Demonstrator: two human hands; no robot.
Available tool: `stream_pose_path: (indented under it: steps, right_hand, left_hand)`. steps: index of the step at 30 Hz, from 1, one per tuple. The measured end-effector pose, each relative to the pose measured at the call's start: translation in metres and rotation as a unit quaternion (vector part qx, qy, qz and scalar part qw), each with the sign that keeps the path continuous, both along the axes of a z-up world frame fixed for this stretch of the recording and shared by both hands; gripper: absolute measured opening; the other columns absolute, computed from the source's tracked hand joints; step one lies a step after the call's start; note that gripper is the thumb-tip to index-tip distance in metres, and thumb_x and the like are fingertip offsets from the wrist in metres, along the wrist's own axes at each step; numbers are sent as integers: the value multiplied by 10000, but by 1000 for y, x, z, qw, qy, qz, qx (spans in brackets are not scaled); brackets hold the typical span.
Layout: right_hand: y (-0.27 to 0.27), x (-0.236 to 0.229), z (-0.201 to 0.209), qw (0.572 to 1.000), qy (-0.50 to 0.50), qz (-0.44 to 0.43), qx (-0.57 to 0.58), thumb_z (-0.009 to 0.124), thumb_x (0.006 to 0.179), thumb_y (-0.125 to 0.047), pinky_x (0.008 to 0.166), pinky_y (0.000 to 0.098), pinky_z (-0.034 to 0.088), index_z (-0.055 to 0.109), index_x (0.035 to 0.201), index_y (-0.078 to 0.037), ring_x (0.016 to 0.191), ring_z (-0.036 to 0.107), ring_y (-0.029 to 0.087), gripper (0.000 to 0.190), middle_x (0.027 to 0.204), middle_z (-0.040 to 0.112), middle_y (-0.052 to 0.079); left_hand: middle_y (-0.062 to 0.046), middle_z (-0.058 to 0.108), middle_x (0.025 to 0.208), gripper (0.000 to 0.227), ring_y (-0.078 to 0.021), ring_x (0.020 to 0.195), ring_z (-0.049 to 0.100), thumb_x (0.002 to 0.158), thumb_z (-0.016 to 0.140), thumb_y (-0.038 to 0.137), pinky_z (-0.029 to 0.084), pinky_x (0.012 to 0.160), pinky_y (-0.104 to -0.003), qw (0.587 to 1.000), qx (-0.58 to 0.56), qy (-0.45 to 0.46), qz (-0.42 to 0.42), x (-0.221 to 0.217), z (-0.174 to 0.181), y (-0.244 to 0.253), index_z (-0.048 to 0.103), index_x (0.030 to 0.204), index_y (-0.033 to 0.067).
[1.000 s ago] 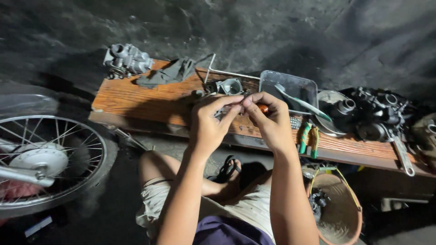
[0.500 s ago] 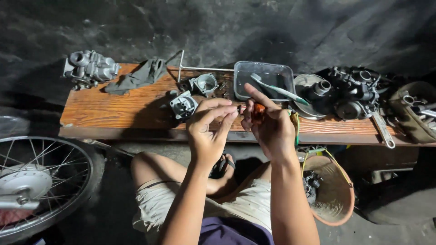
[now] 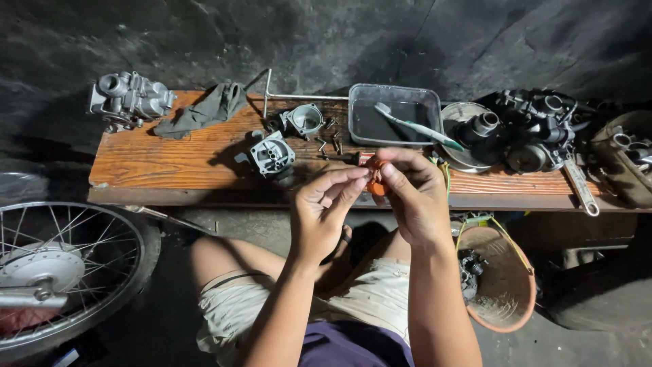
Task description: The person sits on the floor and assembles small mechanical components on a wooden workbench. They use a cloth to wipe parts, insert a small orange ring into a metal housing, and use a screwdriver to tighten screws on the assembly.
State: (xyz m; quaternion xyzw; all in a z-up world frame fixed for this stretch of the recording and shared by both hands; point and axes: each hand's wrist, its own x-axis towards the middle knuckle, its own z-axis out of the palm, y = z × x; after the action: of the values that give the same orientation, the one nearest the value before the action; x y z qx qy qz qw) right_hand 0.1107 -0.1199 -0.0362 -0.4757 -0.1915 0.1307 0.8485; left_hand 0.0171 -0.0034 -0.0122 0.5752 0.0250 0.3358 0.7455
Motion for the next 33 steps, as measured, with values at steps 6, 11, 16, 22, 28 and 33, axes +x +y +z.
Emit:
stream_pose_path:
  steps: [6,11,16,22,28,33]
  right_hand:
    - [0,-3,10,1000,-10,8,-4,681,910,39,466,354,609,668,1158,170,646,681,258,280,916,703,291]
    - [-6,-3,9,999,-42,7,-12,689,905,49,472,337,611,684,1136,149,690,697,273,252,961,699,276]
    - [-8,-5,24,996,-86,19,-30,702,897,58,476,300,596,693,1119,137,736,703,266,236,952,689,260]
    - [-8,-9,40,990,-118,24,-78,724,865,75,467,283,589,729,1055,109,701,703,250,194,871,699,249]
    - [-6,-14,53,985,-138,27,-96,730,865,72,441,246,526,740,1039,97,614,641,183,176,831,687,213]
    - [-7,-14,54,984,-143,20,-103,743,856,64,420,249,523,746,1038,79,605,639,173,183,835,691,217]
  left_hand:
    - [-85,757,998,177,-106,923,691,964,712,111,611,843,-293,990,-125,38,-51,-3,5,0,747,1086,-12]
    - [-103,762,899,160,-116,820,709,903,755,83,615,757,-284,976,-180,75,-93,1,-9,4,750,1028,-15]
    - [-103,754,814,122,-139,720,697,852,781,51,594,674,-269,960,-219,89,-147,2,-15,11,758,961,2]
    - [-110,730,781,132,-156,676,672,829,790,52,553,625,-263,944,-253,103,-184,0,-17,11,758,947,0]
    - [-64,711,803,86,-129,716,608,850,795,68,579,778,-344,918,-315,110,-213,-6,5,6,754,916,31]
    - [-68,665,788,68,-144,774,618,878,762,79,576,877,-412,876,-379,98,-283,-9,9,7,718,912,41]
